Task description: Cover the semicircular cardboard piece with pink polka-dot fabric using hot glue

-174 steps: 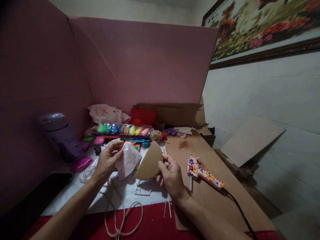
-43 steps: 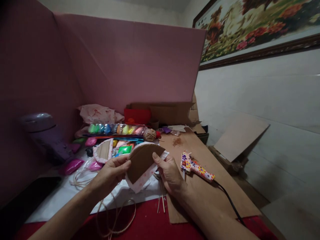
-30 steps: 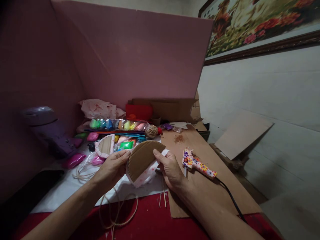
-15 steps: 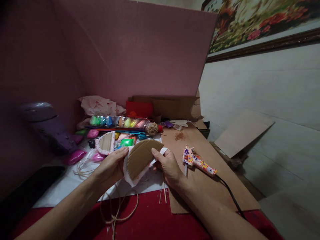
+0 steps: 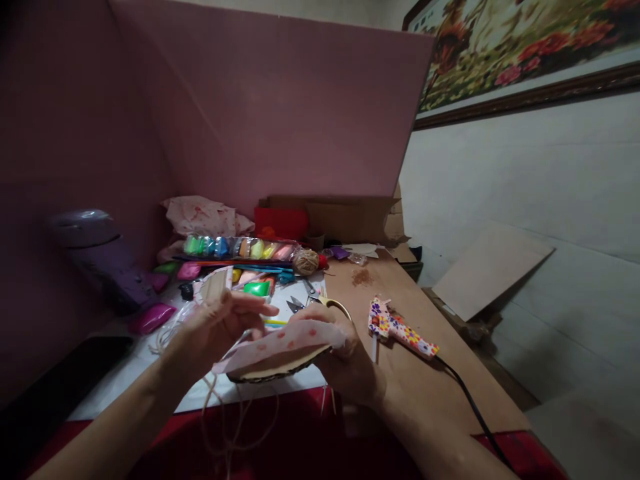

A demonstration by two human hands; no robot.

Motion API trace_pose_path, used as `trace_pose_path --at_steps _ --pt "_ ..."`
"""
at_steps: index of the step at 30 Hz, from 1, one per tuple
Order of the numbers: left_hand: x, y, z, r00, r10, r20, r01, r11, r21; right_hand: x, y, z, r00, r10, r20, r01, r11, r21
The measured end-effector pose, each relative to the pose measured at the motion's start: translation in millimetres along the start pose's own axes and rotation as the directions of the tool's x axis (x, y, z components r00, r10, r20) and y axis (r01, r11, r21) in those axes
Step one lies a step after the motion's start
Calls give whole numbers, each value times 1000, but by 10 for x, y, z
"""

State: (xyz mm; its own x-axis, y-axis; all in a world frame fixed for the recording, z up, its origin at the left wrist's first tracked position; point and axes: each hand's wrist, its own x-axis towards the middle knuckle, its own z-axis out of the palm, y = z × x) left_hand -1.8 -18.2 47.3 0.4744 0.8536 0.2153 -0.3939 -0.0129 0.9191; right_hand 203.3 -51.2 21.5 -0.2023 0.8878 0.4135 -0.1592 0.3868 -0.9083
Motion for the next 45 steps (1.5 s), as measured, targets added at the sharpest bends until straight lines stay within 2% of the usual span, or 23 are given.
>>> trace_pose_path --at_steps 2,5,9,11,13,15,18,20,25,33,40,43,45 --pt "6 -14 9 998 47 32 -52 984 170 -18 -45 25 991 -107 83 117 985 -123" --pt "-9 19 77 984 14 176 -69 948 311 -25 -15 35 972 -202 120 229 932 -282" --pt "-65 104 165 932 -23 361 -125 916 381 -27 92 22 970 -243 23 233 895 -380" --pt "-75 90 190 920 -66 387 -97 917 386 -18 124 26 979 -203 -13 185 914 -360" --pt "-65 25 201 938 -93 334 -46 922 384 -2 140 33 982 -186 -43 158 918 -363" --pt "-40 -61 193 971 -86 224 4 939 343 15 147 34 979 -179 -97 130 916 -380" --pt "-5 -154 147 991 -111 76 100 986 135 24 152 19 984 -97 -149 43 943 -330" --pt "6 -171 116 988 -155 18 155 988 -17 20 147 11 989 -41 -142 1 963 -268" --pt "15 -155 118 975 -219 24 219 953 -209 29 92 42 997 -29 -74 7 958 -286" --pt "82 -205 85 942 -311 -123 264 917 -300 88 153 77 999 -24 -32 12 942 -334" --pt "68 -255 132 947 -307 -92 269 918 -293 112 240 87 988 -130 -89 77 892 -446" --pt "71 -256 134 951 -286 -120 239 922 -304 104 228 90 978 -173 -116 85 842 -533" --pt "80 -255 122 949 -280 -144 219 916 -336 89 212 90 956 -239 -170 92 795 -599"
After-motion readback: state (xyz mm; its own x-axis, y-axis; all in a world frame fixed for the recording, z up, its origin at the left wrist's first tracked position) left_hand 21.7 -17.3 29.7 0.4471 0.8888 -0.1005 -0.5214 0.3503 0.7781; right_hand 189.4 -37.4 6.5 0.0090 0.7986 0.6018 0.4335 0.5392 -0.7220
